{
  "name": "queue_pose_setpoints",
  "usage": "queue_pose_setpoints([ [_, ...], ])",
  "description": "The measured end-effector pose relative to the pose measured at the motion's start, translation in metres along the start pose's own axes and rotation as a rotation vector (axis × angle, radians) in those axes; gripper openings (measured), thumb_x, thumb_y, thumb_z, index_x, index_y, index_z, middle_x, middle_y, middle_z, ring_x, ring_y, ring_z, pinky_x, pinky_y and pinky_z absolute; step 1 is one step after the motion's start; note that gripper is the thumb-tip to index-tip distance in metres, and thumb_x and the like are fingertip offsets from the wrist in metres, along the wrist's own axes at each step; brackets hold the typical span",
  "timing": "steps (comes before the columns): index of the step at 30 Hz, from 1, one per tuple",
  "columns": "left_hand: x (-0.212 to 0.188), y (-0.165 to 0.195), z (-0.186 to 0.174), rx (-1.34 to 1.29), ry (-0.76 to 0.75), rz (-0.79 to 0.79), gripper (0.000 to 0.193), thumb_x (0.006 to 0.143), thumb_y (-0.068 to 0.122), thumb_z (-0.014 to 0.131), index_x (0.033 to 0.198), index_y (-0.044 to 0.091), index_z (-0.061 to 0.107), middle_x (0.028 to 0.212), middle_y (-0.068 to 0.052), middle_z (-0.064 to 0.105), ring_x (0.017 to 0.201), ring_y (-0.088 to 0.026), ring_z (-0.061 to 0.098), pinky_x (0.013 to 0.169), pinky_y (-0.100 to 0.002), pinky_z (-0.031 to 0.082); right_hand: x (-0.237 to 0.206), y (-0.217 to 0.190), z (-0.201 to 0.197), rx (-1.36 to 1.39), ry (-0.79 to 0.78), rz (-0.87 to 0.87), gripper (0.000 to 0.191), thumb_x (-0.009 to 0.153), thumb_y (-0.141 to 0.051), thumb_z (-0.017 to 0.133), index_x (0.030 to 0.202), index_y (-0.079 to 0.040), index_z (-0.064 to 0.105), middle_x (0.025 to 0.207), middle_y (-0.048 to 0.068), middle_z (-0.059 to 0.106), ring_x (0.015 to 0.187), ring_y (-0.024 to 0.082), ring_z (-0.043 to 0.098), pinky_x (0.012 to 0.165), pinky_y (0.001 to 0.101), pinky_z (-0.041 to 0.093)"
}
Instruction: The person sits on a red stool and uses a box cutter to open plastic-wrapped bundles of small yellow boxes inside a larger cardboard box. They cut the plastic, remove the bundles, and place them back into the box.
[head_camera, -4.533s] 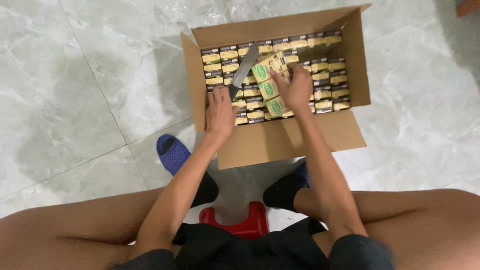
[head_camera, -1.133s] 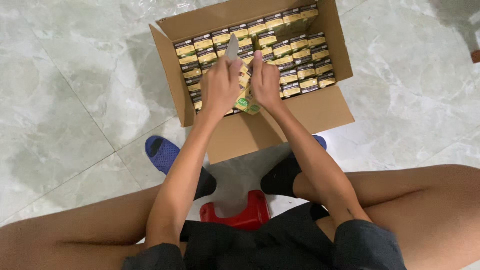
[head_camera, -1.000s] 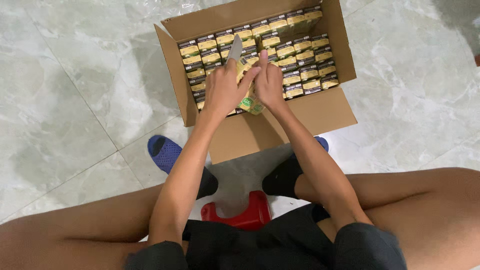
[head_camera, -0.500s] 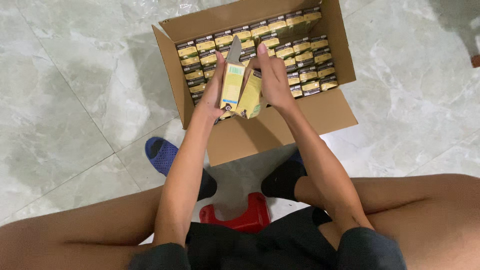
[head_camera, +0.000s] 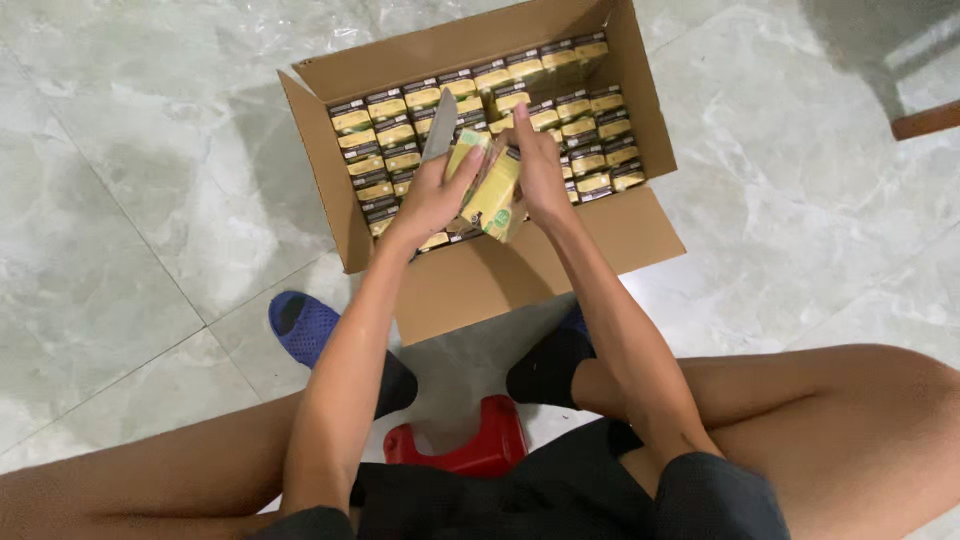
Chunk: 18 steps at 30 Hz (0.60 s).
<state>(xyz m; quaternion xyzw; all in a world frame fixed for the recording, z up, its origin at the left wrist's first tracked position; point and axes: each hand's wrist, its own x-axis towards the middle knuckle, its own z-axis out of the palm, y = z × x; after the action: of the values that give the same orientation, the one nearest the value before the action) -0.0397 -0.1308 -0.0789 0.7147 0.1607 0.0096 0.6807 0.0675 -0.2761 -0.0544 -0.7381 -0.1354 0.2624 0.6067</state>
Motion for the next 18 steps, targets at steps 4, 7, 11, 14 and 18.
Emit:
queue_pose_setpoints([
  [4,0.007,-0.013,-0.013,-0.400,-0.057,-0.160,0.060,0.105,0.053,0.055,0.128,-0.001,0.067,0.112,-0.008,0.073,0.101,-0.015,0.065,0.086,-0.037,0.054,0.006,0.001,0.003,0.132,-0.106,-0.017,0.071,0.109,-0.057,0.034,0.070,-0.004,0.062,0.062,0.006,0.062,0.053,0.012,0.055,0.052,0.0262,0.043],
  [7,0.007,-0.008,-0.018,-0.779,-0.027,-0.316,0.060,0.098,0.051,0.055,0.134,0.004,0.057,0.117,-0.007,0.069,0.103,-0.017,0.068,0.084,-0.037,0.057,0.010,0.003,0.002,0.451,-0.236,0.026,0.067,0.108,-0.055,0.037,0.067,-0.006,0.059,0.063,0.008,0.063,0.057,0.017,0.062,0.059,0.0298,0.051],
  [11,0.007,-0.002,-0.025,-0.705,0.012,-0.166,0.058,0.098,0.046,0.062,0.135,0.003,0.051,0.123,-0.012,0.065,0.108,-0.016,0.069,0.089,-0.035,0.060,0.013,0.010,0.004,0.380,-0.123,0.043,0.062,0.109,-0.051,0.048,0.067,-0.007,0.059,0.063,0.006,0.060,0.056,0.015,0.058,0.058,0.0286,0.047],
  [14,0.009,-0.002,-0.032,-0.532,0.070,-0.148,0.053,0.093,0.036,0.075,0.127,0.002,0.052,0.117,-0.013,0.064,0.104,-0.018,0.070,0.087,-0.036,0.060,0.014,0.015,0.003,0.311,-0.098,-0.010,0.056,0.108,-0.047,0.056,0.070,-0.007,0.062,0.068,0.006,0.061,0.059,0.015,0.058,0.060,0.0289,0.047],
  [18,0.014,-0.006,-0.038,-0.692,0.098,-0.100,0.042,0.099,0.036,0.076,0.112,-0.003,0.066,0.106,-0.011,0.070,0.093,-0.018,0.067,0.081,-0.036,0.056,0.011,0.021,0.000,0.426,-0.183,-0.034,0.050,0.104,-0.045,0.061,0.070,-0.008,0.062,0.071,0.008,0.065,0.064,0.016,0.063,0.063,0.0310,0.050],
])
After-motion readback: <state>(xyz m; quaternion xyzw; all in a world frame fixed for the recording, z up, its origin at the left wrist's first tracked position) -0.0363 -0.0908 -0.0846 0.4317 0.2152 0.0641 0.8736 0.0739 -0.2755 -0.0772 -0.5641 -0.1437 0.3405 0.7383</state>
